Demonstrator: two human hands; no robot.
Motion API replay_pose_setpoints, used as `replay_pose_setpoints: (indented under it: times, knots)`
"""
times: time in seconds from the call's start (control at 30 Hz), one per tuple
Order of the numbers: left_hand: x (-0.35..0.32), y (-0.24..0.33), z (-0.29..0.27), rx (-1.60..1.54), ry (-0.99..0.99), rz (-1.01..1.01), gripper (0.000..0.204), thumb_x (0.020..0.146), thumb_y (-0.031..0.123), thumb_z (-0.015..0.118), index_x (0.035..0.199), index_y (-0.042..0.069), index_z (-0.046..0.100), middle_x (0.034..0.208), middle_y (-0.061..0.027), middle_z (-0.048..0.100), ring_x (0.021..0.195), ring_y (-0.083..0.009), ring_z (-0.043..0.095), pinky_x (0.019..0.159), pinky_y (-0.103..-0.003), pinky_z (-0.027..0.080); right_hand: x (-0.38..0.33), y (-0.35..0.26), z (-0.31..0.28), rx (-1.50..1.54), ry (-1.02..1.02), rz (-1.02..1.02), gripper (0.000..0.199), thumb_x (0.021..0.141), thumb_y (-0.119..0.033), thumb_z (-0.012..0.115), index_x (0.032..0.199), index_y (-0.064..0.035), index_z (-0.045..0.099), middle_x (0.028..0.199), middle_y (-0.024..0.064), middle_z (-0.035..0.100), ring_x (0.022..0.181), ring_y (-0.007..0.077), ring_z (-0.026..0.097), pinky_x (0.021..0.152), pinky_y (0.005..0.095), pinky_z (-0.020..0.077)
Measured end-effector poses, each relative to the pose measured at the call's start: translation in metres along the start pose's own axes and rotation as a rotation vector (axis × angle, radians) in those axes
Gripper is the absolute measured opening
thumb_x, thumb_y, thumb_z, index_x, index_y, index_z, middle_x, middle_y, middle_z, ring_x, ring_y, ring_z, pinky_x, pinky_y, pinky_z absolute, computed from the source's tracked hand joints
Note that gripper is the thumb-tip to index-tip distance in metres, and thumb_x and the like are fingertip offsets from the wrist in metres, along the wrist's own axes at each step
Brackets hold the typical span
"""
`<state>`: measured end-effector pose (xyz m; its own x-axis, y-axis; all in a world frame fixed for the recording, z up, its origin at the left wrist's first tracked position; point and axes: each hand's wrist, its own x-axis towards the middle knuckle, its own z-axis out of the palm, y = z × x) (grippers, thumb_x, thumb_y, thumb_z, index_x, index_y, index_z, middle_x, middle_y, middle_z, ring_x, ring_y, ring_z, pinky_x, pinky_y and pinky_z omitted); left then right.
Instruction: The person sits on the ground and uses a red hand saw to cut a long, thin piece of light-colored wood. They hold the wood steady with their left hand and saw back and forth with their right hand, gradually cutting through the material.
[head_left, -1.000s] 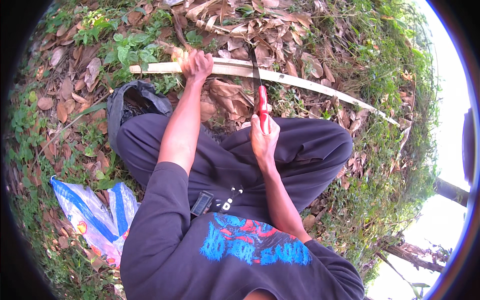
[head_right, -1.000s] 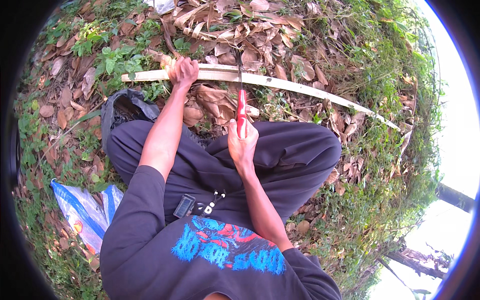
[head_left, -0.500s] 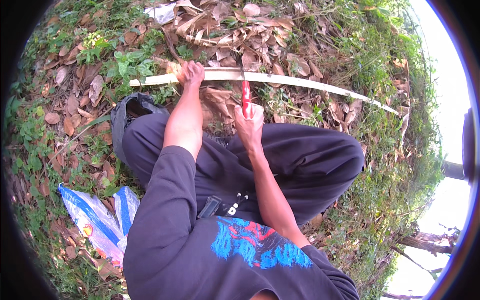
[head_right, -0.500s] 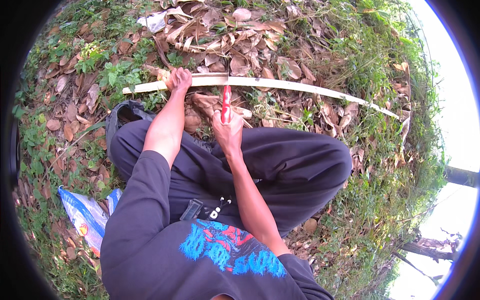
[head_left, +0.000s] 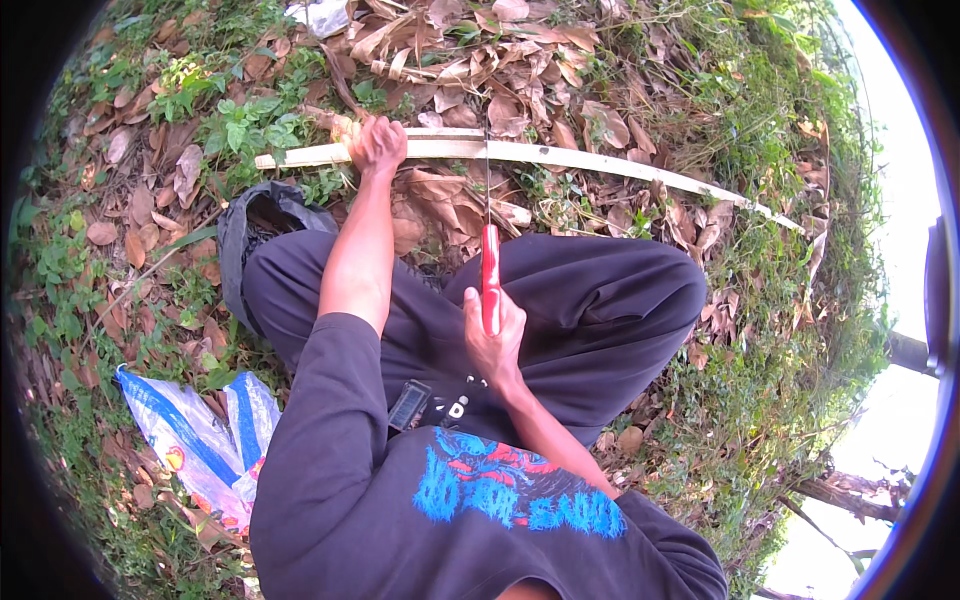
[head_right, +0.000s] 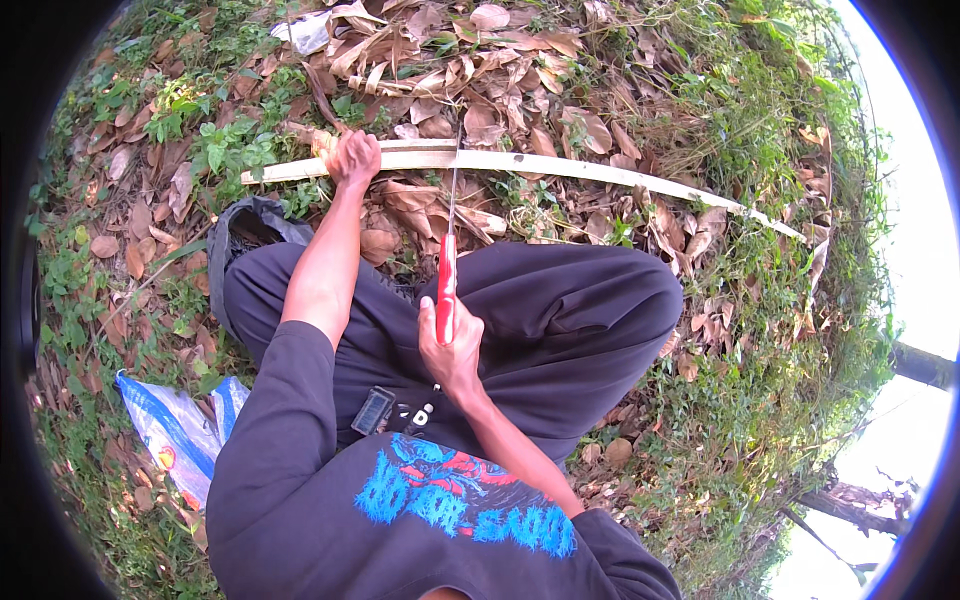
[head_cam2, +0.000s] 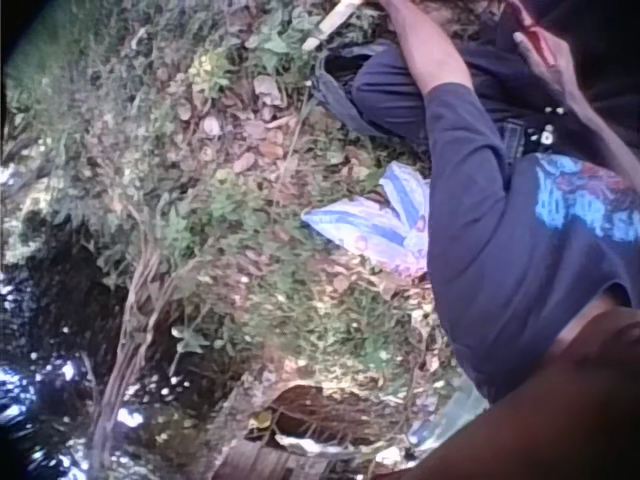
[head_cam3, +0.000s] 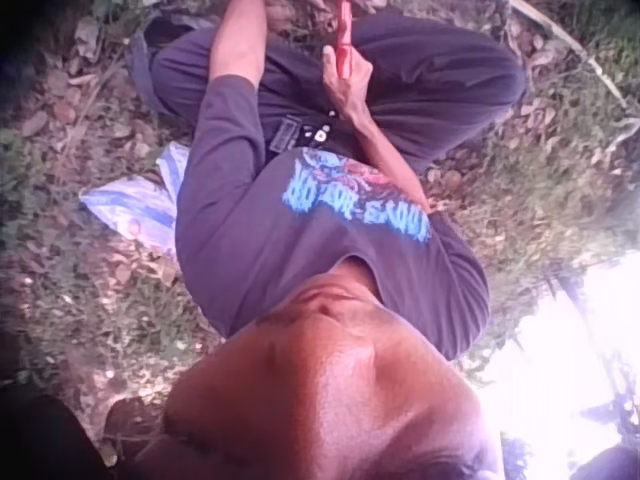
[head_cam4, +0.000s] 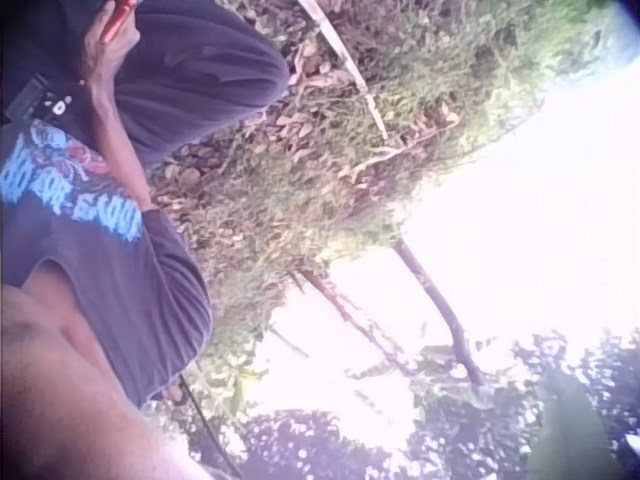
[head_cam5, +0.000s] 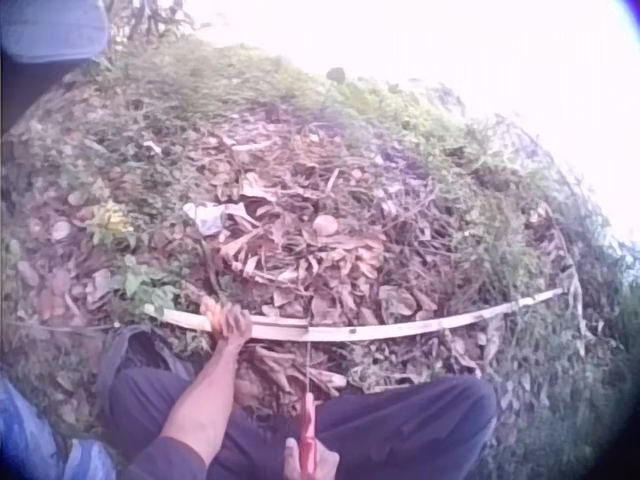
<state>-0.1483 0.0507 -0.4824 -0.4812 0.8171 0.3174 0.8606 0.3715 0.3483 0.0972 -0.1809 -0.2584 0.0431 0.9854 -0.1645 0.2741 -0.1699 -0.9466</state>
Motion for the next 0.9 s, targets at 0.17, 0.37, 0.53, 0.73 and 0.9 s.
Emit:
replay_pose_setpoints:
  times: [0.17,0.37,0.53,0.73,0.9]
  knots:
    - [0.001,0.009,-0.01,-0.021,0.015,0.004,0.028,0.089,0.028,0.051,0.075,0.01,0.067,0.087,-0.0122,0.069,0.084,-0.0345,0.066,0.078,-0.051,0.05,0.038,-0.006,-0.008,-0.061,-0.006,0.023,0.026,0.093,-0.013,0.065,0.074,0.0012,0.054,0.055,0.0058,0.046,0.052,0.0112,0.038,0.05,0.0333,0.0376]
    - [0.002,0.005,-0.004,-0.002,0.057,0.028,0.029,0.09,0.029,0.048,0.077,0.009,0.066,0.087,-0.0109,0.069,0.076,-0.0342,0.066,0.069,-0.049,0.051,0.036,0.003,-0.007,-0.042,0.034,0.006,0.028,0.095,-0.015,0.064,0.073,-0.0011,0.054,0.056,0.0008,0.046,0.051,0.0079,0.039,0.049,0.0309,0.0356]
    - [-0.002,0.014,-0.016,-0.055,-0.038,-0.008,0.028,0.09,0.028,0.048,0.075,0.01,0.064,0.085,-0.0097,0.068,0.075,-0.0335,0.066,0.065,-0.049,0.049,0.021,0.021,-0.016,-0.037,0.053,-0.032,0.028,0.1,-0.016,0.061,0.076,-0.0034,0.055,0.056,-0.0031,0.048,0.05,0.0044,0.041,0.046,0.0263,0.0341]
    - [-0.004,0.005,-0.008,-0.082,0.025,0.028,0.023,0.088,0.024,0.051,0.073,0.01,0.061,0.084,-0.0096,0.067,0.073,-0.0344,0.066,0.064,-0.049,0.049,0.018,0.015,-0.022,0.013,0.037,0.062,0.027,0.1,-0.016,0.062,0.076,-0.0036,0.055,0.056,-0.0031,0.049,0.046,0.0054,0.043,0.045,0.0256,0.0351]
    - [-0.01,0.011,-0.016,-0.046,0.014,0.019,0.021,0.088,0.025,0.05,0.078,0.01,0.062,0.088,-0.0093,0.067,0.074,-0.0345,0.067,0.064,-0.05,0.05,-0.034,-0.027,-0.044,0.073,-0.031,0.139,0.023,0.098,-0.011,0.061,0.078,-0.0024,0.055,0.056,-0.0039,0.048,0.049,0.0034,0.043,0.045,0.0241,0.0337]
